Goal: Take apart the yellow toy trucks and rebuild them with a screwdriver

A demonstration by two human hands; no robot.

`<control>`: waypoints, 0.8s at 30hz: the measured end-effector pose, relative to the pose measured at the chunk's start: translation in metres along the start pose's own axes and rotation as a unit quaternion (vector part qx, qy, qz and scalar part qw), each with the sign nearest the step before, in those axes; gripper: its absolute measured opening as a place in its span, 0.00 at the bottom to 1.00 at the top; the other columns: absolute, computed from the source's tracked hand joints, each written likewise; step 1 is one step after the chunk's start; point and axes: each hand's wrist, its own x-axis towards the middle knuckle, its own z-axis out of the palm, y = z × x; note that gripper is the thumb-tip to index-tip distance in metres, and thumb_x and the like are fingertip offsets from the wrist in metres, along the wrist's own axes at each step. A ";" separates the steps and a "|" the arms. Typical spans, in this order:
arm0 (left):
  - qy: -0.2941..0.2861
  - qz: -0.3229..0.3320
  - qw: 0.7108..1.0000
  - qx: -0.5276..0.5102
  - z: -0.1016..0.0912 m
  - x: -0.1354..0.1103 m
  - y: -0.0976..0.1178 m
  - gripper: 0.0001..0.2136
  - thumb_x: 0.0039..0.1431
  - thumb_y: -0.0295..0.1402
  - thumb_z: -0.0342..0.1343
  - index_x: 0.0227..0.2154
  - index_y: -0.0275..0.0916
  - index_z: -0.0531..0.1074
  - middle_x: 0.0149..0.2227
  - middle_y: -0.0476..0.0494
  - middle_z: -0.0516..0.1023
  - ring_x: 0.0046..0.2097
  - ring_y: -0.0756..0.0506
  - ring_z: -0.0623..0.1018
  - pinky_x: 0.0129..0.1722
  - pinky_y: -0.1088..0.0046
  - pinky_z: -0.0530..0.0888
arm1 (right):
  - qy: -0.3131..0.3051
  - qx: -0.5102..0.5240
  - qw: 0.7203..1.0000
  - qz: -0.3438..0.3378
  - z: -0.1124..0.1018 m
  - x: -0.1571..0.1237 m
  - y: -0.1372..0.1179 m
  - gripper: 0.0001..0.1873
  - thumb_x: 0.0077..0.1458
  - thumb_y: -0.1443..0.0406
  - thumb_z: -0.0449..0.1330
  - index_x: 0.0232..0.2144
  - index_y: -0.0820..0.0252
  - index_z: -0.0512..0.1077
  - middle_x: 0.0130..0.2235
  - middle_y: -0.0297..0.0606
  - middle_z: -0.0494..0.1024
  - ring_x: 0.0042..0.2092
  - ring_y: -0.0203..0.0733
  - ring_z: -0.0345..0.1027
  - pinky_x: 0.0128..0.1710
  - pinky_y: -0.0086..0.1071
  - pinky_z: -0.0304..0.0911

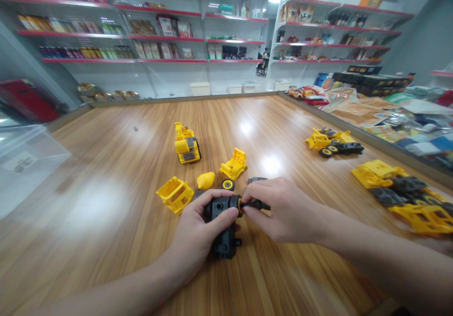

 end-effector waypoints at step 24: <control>0.019 0.000 0.999 0.028 0.001 0.001 0.003 0.20 0.51 0.40 0.67 0.45 0.40 0.71 0.35 0.46 0.77 0.30 0.44 0.82 0.27 0.71 0.80 | -0.003 0.149 0.971 0.189 0.003 0.007 -0.009 0.06 0.51 0.68 0.60 0.24 0.61 0.75 0.23 0.30 0.74 0.26 0.31 0.65 0.27 0.26 0.55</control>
